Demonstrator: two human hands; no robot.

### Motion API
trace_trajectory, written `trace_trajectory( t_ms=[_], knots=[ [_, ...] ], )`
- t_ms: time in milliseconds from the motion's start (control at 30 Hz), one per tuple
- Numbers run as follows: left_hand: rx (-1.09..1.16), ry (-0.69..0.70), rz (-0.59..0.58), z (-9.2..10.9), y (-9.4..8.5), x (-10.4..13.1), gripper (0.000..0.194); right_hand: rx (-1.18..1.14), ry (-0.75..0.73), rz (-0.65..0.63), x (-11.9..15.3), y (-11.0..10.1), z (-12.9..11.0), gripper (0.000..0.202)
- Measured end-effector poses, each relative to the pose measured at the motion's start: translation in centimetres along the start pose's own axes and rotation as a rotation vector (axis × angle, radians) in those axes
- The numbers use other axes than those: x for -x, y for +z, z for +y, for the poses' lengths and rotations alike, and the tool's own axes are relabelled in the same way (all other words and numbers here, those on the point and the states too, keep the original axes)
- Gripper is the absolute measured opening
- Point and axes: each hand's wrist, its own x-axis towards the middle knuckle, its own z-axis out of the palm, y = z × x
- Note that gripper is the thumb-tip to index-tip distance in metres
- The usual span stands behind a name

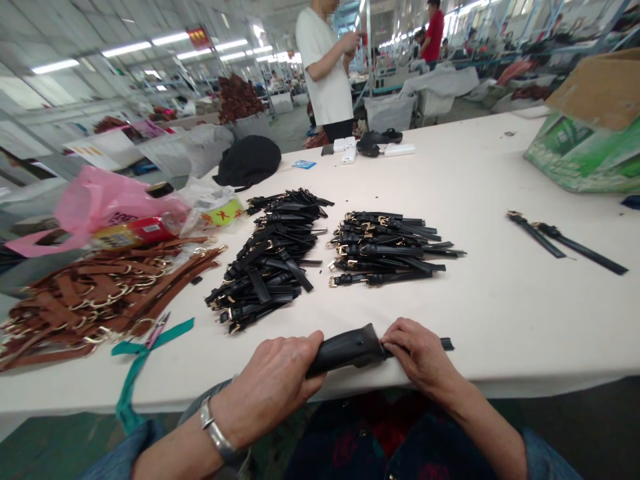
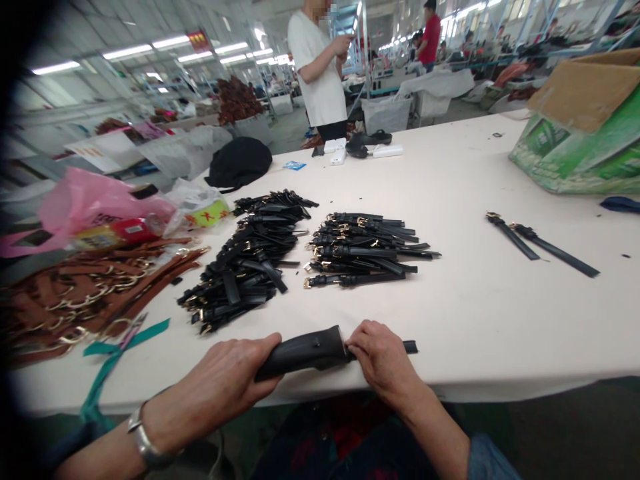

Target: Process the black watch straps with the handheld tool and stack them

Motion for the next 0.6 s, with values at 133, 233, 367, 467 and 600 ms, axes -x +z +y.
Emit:
trace_trajectory(
  t_ms=[133,233,367,467,600],
  knots=[
    [0.037,-0.067,-0.018,-0.2,1.0,0.2,0.015,-0.076,0.023,0.112,0.0,0.0,0.0,0.016],
    [0.041,-0.088,-0.018,-0.5,1.5,0.6,0.017,-0.110,0.051,0.226,0.0,-0.1,0.0,0.014],
    [0.016,-0.098,-0.024,-0.4,1.0,1.1,0.016,-0.082,0.077,0.291,0.4,-0.4,-0.2,0.015],
    [0.000,-0.090,-0.030,-0.1,0.3,1.4,0.015,0.015,0.059,0.209,0.9,-1.0,-0.5,0.013],
    [-0.014,-0.113,-0.068,0.3,-0.6,2.0,0.013,0.015,-0.012,0.039,1.3,-1.9,-0.7,0.018]
  ],
)
